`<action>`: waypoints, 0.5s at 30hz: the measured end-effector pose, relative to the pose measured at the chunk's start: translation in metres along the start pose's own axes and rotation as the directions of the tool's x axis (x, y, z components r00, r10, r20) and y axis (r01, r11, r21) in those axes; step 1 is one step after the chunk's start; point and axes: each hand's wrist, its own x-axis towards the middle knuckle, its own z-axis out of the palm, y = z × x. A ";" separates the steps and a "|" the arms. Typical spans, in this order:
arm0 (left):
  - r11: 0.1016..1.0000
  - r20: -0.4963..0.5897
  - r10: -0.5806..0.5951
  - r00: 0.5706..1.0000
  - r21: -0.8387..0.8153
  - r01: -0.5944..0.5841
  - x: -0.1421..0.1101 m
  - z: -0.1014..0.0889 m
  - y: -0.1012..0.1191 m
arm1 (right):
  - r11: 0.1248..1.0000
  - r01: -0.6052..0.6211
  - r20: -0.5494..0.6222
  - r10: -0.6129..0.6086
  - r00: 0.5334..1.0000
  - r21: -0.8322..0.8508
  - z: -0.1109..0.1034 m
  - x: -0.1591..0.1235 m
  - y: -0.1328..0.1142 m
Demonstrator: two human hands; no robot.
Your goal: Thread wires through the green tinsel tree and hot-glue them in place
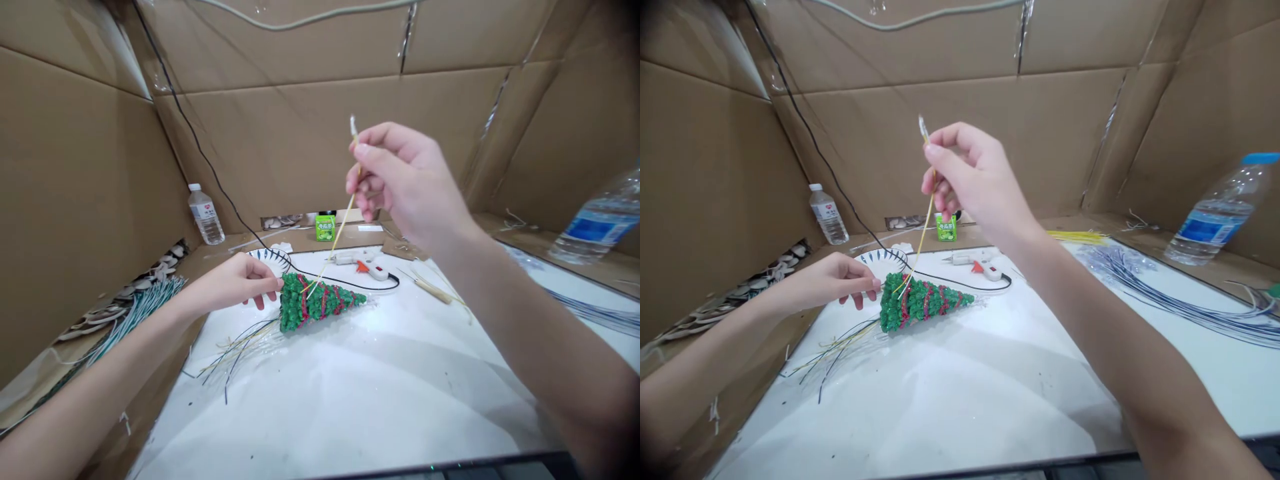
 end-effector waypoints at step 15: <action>0.998 0.008 -0.031 0.999 0.048 0.030 0.008 0.003 -0.007 | 0.989 -0.149 0.002 0.149 0.989 0.005 0.004 0.002 0.040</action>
